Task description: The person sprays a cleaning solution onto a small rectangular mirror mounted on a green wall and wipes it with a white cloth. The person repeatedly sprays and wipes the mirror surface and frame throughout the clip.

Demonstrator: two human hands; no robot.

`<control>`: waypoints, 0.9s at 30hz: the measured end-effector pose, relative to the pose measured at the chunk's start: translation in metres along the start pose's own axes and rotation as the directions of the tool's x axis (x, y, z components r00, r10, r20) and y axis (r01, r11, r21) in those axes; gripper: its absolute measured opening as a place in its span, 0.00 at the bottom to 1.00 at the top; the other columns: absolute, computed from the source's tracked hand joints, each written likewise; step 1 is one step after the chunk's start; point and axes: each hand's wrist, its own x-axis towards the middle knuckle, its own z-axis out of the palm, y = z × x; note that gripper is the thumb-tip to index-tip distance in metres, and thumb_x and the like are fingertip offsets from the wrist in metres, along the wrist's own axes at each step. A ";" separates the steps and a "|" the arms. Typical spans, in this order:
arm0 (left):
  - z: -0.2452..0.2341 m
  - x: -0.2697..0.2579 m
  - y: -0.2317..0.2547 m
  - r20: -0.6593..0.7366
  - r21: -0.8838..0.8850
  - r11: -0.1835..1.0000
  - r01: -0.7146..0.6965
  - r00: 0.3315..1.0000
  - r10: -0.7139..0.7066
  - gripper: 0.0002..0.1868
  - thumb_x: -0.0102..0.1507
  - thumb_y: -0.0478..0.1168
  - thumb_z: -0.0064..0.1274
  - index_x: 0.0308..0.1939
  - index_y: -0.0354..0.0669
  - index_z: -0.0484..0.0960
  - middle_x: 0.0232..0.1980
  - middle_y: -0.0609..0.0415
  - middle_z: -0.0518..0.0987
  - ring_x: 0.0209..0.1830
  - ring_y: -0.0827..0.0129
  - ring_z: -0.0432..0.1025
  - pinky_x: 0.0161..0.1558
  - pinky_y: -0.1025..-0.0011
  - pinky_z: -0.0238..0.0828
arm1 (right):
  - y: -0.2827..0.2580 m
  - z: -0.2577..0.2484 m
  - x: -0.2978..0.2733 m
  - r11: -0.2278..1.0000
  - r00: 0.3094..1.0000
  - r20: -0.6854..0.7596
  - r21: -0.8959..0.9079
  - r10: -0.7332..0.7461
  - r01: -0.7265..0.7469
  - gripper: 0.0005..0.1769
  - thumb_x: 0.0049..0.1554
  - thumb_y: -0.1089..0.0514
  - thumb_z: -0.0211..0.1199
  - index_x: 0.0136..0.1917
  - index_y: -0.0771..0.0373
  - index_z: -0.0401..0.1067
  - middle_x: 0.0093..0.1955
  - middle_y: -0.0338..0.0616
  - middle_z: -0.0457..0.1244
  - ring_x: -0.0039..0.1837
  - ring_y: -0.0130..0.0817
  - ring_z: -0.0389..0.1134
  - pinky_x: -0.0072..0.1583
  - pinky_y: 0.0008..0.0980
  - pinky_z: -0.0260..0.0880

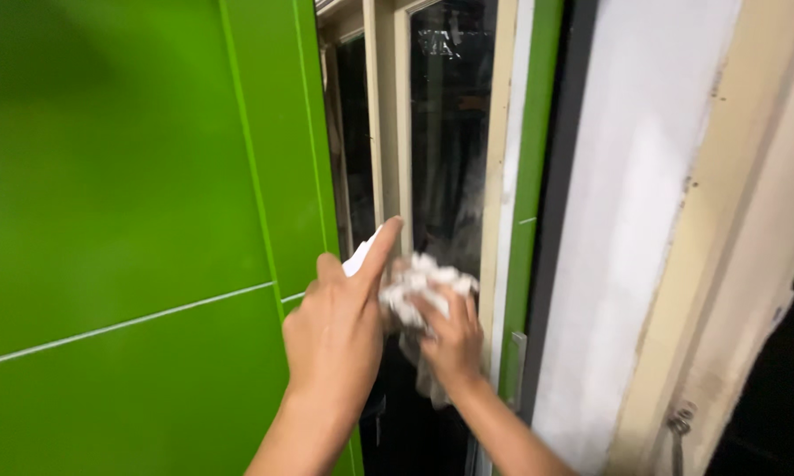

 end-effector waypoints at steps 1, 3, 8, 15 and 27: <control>0.001 0.001 0.003 -0.031 -0.004 0.999 -0.033 0.999 0.033 0.43 0.59 0.37 0.52 0.75 0.79 0.60 0.40 0.42 0.72 0.31 0.46 0.76 0.24 0.51 0.75 | 0.000 -0.007 -0.013 0.998 0.997 0.039 0.008 0.068 -0.068 0.36 0.35 0.70 0.69 0.57 0.46 0.79 0.61 0.37 0.65 0.60 0.45 0.67 0.57 0.41 0.72; 0.006 0.005 0.008 -0.092 -0.011 0.995 -0.100 0.991 0.098 0.40 0.58 0.39 0.53 0.73 0.75 0.63 0.39 0.42 0.72 0.30 0.46 0.76 0.22 0.53 0.75 | 0.001 -0.019 -0.031 0.979 0.972 0.119 0.014 0.202 -0.205 0.33 0.36 0.69 0.69 0.55 0.45 0.79 0.59 0.36 0.65 0.59 0.45 0.66 0.57 0.41 0.69; 0.028 0.020 0.018 -0.314 0.054 0.968 -0.244 0.916 0.248 0.32 0.61 0.37 0.51 0.68 0.73 0.69 0.37 0.45 0.71 0.26 0.50 0.74 0.21 0.55 0.72 | 0.009 -0.043 -0.045 0.953 0.941 0.154 -0.032 0.302 -0.301 0.30 0.41 0.70 0.65 0.56 0.47 0.80 0.59 0.37 0.64 0.60 0.43 0.65 0.57 0.40 0.69; 0.050 0.048 0.029 -0.381 0.207 0.959 -0.192 0.887 0.260 0.25 0.64 0.38 0.51 0.63 0.68 0.72 0.36 0.47 0.70 0.22 0.55 0.73 0.16 0.59 0.71 | 0.005 -0.050 -0.046 0.928 0.907 0.202 -0.052 0.371 -0.368 0.29 0.43 0.69 0.66 0.57 0.45 0.79 0.59 0.35 0.64 0.60 0.40 0.65 0.56 0.39 0.70; 0.022 0.012 -0.007 -0.244 0.018 0.996 -0.082 0.966 0.084 0.42 0.51 0.36 0.54 0.70 0.68 0.65 0.42 0.42 0.70 0.32 0.46 0.75 0.24 0.51 0.75 | 0.034 0.000 -0.050 0.998 0.991 0.121 -0.046 0.049 -0.044 0.26 0.43 0.68 0.65 0.55 0.53 0.80 0.62 0.43 0.65 0.61 0.47 0.66 0.57 0.42 0.70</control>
